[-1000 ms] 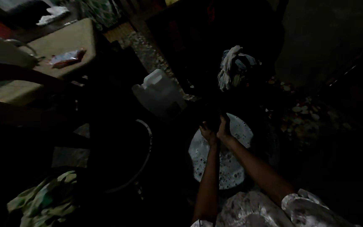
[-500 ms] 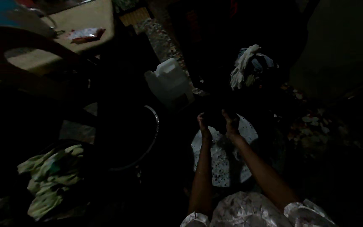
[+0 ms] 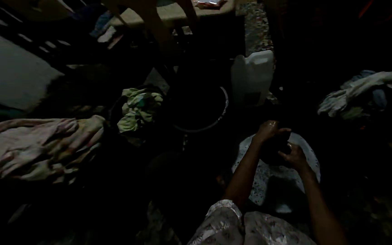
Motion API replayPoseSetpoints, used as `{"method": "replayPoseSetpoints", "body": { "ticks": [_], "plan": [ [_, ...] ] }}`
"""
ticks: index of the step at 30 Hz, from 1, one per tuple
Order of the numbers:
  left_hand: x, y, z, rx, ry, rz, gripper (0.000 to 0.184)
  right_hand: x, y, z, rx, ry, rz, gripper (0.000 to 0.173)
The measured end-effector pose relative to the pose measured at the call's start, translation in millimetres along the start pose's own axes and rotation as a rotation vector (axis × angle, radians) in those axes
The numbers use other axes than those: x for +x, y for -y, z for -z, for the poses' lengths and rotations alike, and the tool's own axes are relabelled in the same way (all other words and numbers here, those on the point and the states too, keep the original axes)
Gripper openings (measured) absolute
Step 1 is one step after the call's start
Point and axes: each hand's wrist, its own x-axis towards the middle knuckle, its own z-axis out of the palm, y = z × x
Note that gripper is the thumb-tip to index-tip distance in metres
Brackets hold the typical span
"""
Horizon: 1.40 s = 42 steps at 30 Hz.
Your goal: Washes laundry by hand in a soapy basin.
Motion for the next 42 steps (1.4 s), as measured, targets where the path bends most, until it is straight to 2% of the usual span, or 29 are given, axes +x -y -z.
{"method": "replayPoseSetpoints", "body": {
  "ticks": [3,7,11,13,15,17,19,21,25,28,31,33,37,42],
  "plan": [
    [2,2,-5,0.082,0.009,-0.04,0.053,2,2,-4,-0.127,0.049,-0.016,0.039],
    [-4,1,-11,0.0,-0.219,0.029,0.06,-1,8,-6,-0.055,-0.154,0.063,0.041],
    [-5,18,-12,-0.154,-0.36,0.007,0.045,0,14,-9,0.033,-0.274,0.031,0.042],
    [-3,29,-16,-0.275,-0.386,-0.004,0.04,4,14,-8,0.19,-0.422,-0.041,0.042],
    [4,28,-35,-0.432,-0.499,-0.034,0.034,11,12,-3,0.368,-0.602,-0.115,0.038],
    [9,16,-67,-0.621,-0.645,-0.093,0.029,17,16,4,0.67,-0.753,-0.191,0.029],
    [8,-1,-98,-0.842,-0.715,-0.117,0.024,23,19,9,1.047,-0.867,-0.223,0.019],
    [3,-13,-124,-1.044,-0.686,-0.055,0.019,27,17,13,1.29,-0.878,-0.221,0.027],
    [3,-34,-135,-1.32,-0.532,0.118,0.043,21,16,13,1.293,-0.887,-0.2,0.027],
    [7,-36,-133,-1.295,-0.632,0.122,0.044,16,23,7,1.31,-0.863,-0.17,0.024],
    [4,-34,-124,-1.17,-0.747,0.053,0.032,14,33,-6,1.377,-0.816,-0.087,0.025],
    [4,-32,-117,-1.125,-0.806,-0.012,0.025,14,44,-8,1.435,-0.848,-0.057,0.023],
    [6,-37,-104,-1.124,-0.849,-0.113,0.021,23,54,1,1.421,-0.948,-0.161,0.012],
    [5,-31,-102,-1.118,-0.803,-0.202,0.028,27,53,0,1.361,-0.943,-0.198,0.034]
  ]
}}
